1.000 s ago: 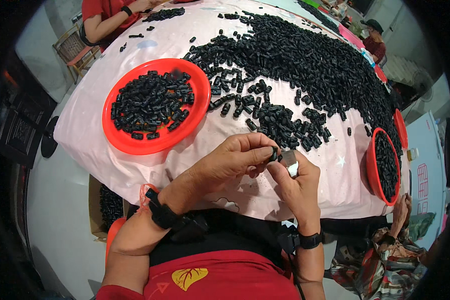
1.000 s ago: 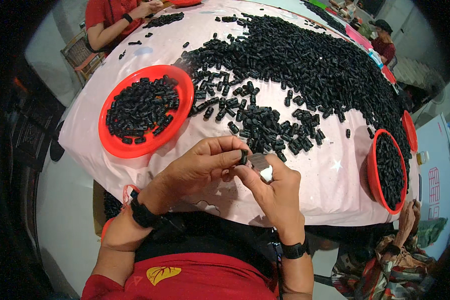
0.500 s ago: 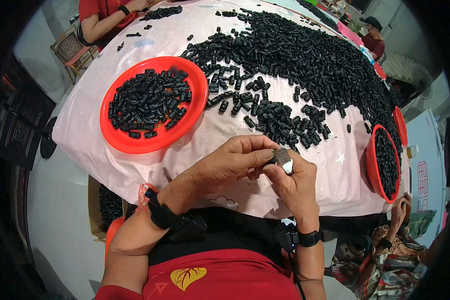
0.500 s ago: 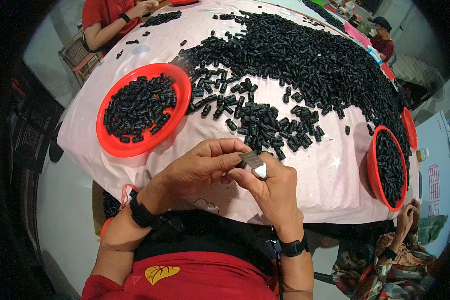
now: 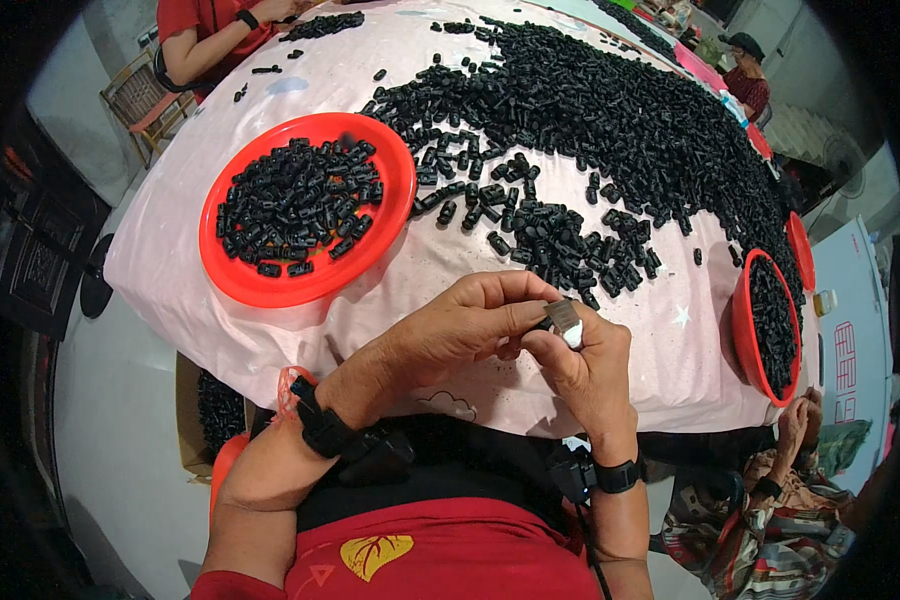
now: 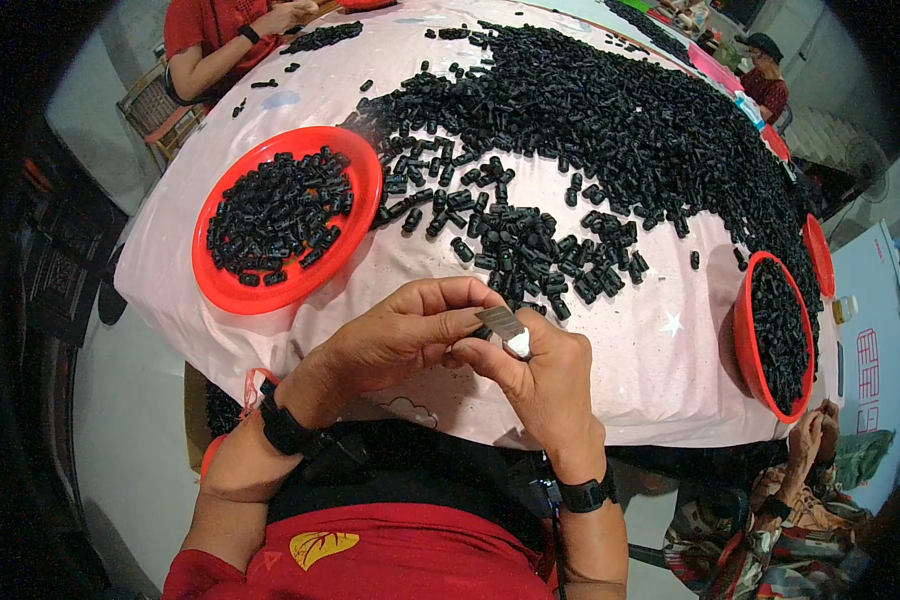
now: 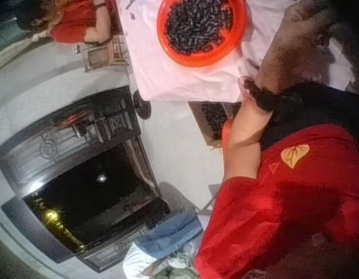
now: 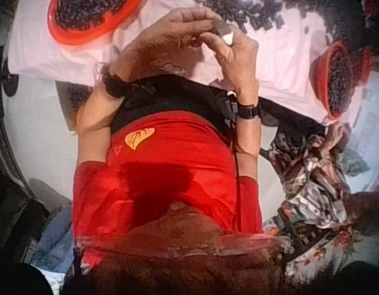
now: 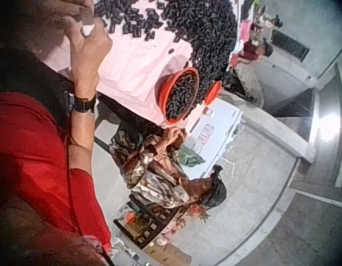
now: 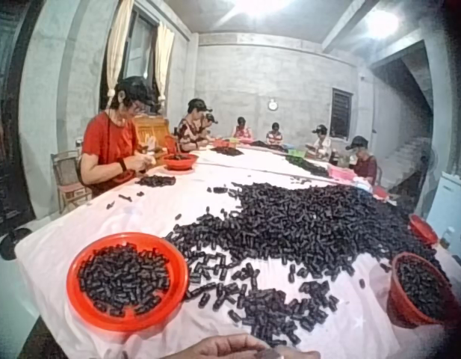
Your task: Assembling small black plastic components by hand at a production table.
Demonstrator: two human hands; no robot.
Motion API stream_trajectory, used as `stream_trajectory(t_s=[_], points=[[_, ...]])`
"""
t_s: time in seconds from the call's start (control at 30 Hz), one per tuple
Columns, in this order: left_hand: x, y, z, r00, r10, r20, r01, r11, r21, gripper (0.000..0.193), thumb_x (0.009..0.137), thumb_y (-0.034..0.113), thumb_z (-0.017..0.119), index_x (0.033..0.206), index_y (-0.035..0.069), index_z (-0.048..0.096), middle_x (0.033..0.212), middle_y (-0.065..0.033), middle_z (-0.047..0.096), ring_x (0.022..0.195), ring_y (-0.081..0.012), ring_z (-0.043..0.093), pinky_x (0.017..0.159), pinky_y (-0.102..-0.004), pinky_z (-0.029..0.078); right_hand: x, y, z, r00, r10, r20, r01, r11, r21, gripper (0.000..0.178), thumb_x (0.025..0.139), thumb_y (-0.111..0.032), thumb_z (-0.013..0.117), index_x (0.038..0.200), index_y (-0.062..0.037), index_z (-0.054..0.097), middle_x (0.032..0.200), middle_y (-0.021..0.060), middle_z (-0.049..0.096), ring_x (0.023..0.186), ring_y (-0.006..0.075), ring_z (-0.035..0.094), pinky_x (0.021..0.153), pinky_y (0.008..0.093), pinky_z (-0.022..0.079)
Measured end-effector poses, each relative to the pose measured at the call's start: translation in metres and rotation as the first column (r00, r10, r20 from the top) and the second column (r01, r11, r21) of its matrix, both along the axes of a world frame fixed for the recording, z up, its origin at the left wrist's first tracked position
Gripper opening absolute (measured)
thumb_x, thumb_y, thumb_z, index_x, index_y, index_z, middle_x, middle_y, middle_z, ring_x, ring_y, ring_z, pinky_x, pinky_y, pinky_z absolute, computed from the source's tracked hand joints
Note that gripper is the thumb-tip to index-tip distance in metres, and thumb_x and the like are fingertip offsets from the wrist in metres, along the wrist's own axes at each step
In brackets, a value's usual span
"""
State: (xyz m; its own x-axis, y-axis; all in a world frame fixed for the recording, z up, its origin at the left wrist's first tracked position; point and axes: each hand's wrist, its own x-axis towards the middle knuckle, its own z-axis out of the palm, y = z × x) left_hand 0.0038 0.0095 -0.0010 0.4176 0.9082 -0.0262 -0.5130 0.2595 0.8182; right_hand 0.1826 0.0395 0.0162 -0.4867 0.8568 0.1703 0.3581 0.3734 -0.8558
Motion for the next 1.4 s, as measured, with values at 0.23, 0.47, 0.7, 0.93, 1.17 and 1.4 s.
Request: stream_trajectory(t_s=[0.23,0.47,0.7,0.93,1.17,1.4], points=[[0.0,0.001,-0.002,0.999,-0.013,0.036,0.013,1.0,0.01,0.025,0.094,0.02,0.055,0.114,0.005,0.054,0.099,0.0007,0.06,0.084,-0.0043,0.057,0.07,-0.0185,0.046,-0.001,-0.001,-0.001,1.0,-0.008,-0.008,0.008,1.0,0.001,0.031,0.08,-0.033,0.072,0.084,-0.003,0.067,0.062,0.0078,0.065,0.058,0.0138,0.064,0.051,0.0265,0.047],[0.001,0.001,-0.003,0.998,-0.021,0.058,0.022,1.0,-0.005,0.025,0.094,0.02,0.055,0.114,0.005,0.055,0.1,-0.0003,0.06,0.088,-0.006,0.058,0.077,-0.0214,0.049,0.0,0.0,-0.001,1.0,0.0,0.024,0.0,1.0,0.012,0.034,0.08,-0.036,0.071,0.085,-0.0024,0.068,0.062,0.0084,0.064,0.057,0.0156,0.064,0.051,0.027,0.047],[0.001,0.002,-0.002,0.998,-0.026,0.061,0.026,1.0,-0.008,0.025,0.094,0.021,0.056,0.114,0.006,0.055,0.097,0.0005,0.061,0.084,-0.0048,0.057,0.071,-0.0184,0.046,-0.001,-0.001,-0.002,1.0,-0.019,0.023,0.017,0.998,0.054,0.034,0.079,-0.037,0.072,0.084,-0.003,0.068,0.061,0.0096,0.064,0.055,0.018,0.064,0.05,0.028,0.047],[0.002,0.002,-0.005,0.998,-0.012,0.065,0.013,1.0,-0.011,0.025,0.093,0.021,0.056,0.113,0.006,0.055,0.099,0.0003,0.061,0.084,-0.0047,0.057,0.07,-0.0183,0.046,0.0,0.001,-0.004,0.998,-0.011,0.055,0.008,0.998,0.054,0.034,0.079,-0.037,0.072,0.085,-0.0033,0.068,0.06,0.0093,0.063,0.055,0.0173,0.064,0.049,0.0283,0.047],[0.003,0.001,-0.002,0.997,-0.007,0.073,0.01,0.999,-0.035,0.026,0.093,0.022,0.057,0.113,0.006,0.055,0.1,-0.0001,0.061,0.087,-0.0061,0.059,0.075,-0.0209,0.049,-0.001,0.0,-0.007,0.998,-0.049,-0.03,0.051,0.996,0.071,0.036,0.079,-0.039,0.071,0.084,-0.0034,0.068,0.06,0.0099,0.063,0.054,0.0182,0.063,0.049,0.029,0.046],[0.003,0.001,-0.004,0.998,-0.009,0.066,0.012,0.998,-0.057,0.026,0.094,0.022,0.056,0.114,0.006,0.055,0.099,-0.0001,0.061,0.087,-0.0057,0.059,0.075,-0.0207,0.049,-0.004,-0.002,-0.006,0.999,-0.026,0.042,0.024,0.999,0.035,0.036,0.08,-0.039,0.071,0.084,-0.0027,0.068,0.062,0.0101,0.063,0.054,0.017,0.062,0.05,0.0287,0.046]])
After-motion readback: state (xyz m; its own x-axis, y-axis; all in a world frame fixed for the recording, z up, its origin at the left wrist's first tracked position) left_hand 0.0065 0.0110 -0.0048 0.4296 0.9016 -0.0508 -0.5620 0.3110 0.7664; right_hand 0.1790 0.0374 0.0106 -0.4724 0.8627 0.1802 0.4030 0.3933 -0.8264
